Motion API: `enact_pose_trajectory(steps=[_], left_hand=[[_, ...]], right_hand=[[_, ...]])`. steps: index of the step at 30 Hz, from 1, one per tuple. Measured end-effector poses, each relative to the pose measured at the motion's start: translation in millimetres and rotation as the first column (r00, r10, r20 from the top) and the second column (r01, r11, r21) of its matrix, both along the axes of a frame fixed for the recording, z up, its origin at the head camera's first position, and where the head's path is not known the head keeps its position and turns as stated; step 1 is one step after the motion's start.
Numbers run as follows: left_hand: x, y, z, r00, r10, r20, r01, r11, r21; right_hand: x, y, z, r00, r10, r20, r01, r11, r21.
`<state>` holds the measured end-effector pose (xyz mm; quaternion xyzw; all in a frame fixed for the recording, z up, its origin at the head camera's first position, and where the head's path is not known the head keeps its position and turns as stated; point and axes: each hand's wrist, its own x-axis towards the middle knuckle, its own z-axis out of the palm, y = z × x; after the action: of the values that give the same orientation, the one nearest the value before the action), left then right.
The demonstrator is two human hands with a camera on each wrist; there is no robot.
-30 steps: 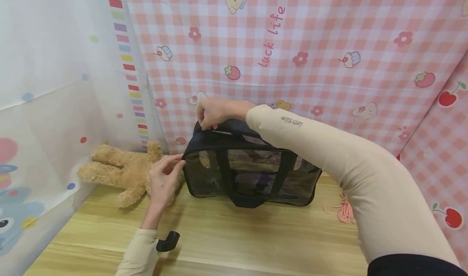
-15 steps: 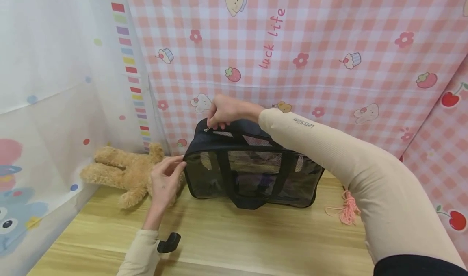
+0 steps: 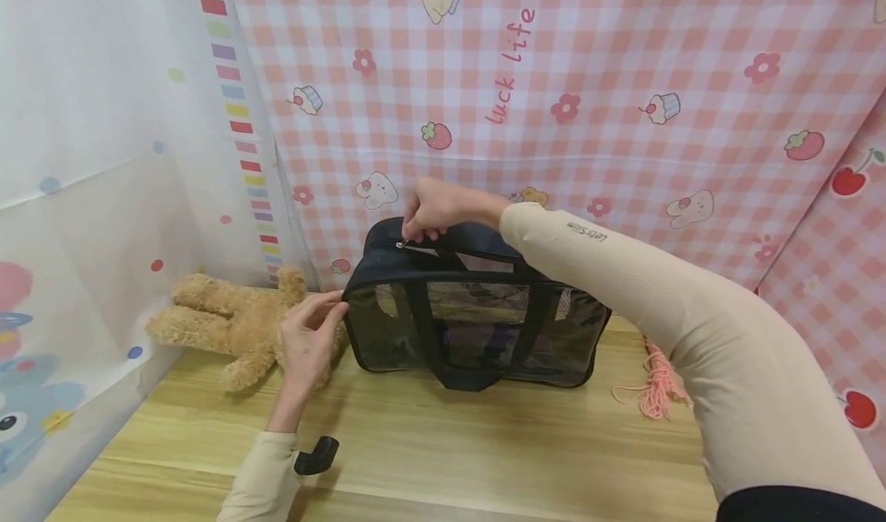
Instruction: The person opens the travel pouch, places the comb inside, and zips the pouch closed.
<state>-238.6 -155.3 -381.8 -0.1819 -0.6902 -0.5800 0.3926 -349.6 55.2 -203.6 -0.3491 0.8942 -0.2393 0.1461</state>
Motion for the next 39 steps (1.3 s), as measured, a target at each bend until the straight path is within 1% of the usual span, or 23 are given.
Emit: enact_pose_trajectory(steps=[6,17,28,32,36,39], left_hand=[[0.4,1,-0.6,1.0,-0.006,0.004,0.006,1.0,-0.008],[1.4,0,-1.5,1.0,-0.015,-0.001,0.015,1.0,-0.006],[0.4,0,-0.7,1.0,-0.021,0.007,0.021,1.0,-0.006],[0.8,1,-0.5,1.0,-0.02,0.003,0.021,1.0,-0.005],[1.0,1,0.2,1.0,-0.02,-0.009,0.02,1.0,-0.003],[1.0,1,0.7,1.0,-0.018,-0.006,0.018,1.0,-0.003]], right_hand=[[0.8,4,-1.2,1.0,-0.008,-0.008,0.008,1.0,0.005],[1.1,7,-0.5,1.0,0.008,-0.028,-0.008,1.0,0.021],[1.5,13,-0.5,1.0,-0.008,-0.012,0.008,1.0,0.027],[1.9,19,-0.4,1.0,-0.021,0.002,0.021,0.999,0.027],[3.2,25,-0.5,1.0,-0.016,0.004,0.016,1.0,0.02],[3.8,27,-0.9,1.0,-0.02,0.004,0.02,1.0,0.02]])
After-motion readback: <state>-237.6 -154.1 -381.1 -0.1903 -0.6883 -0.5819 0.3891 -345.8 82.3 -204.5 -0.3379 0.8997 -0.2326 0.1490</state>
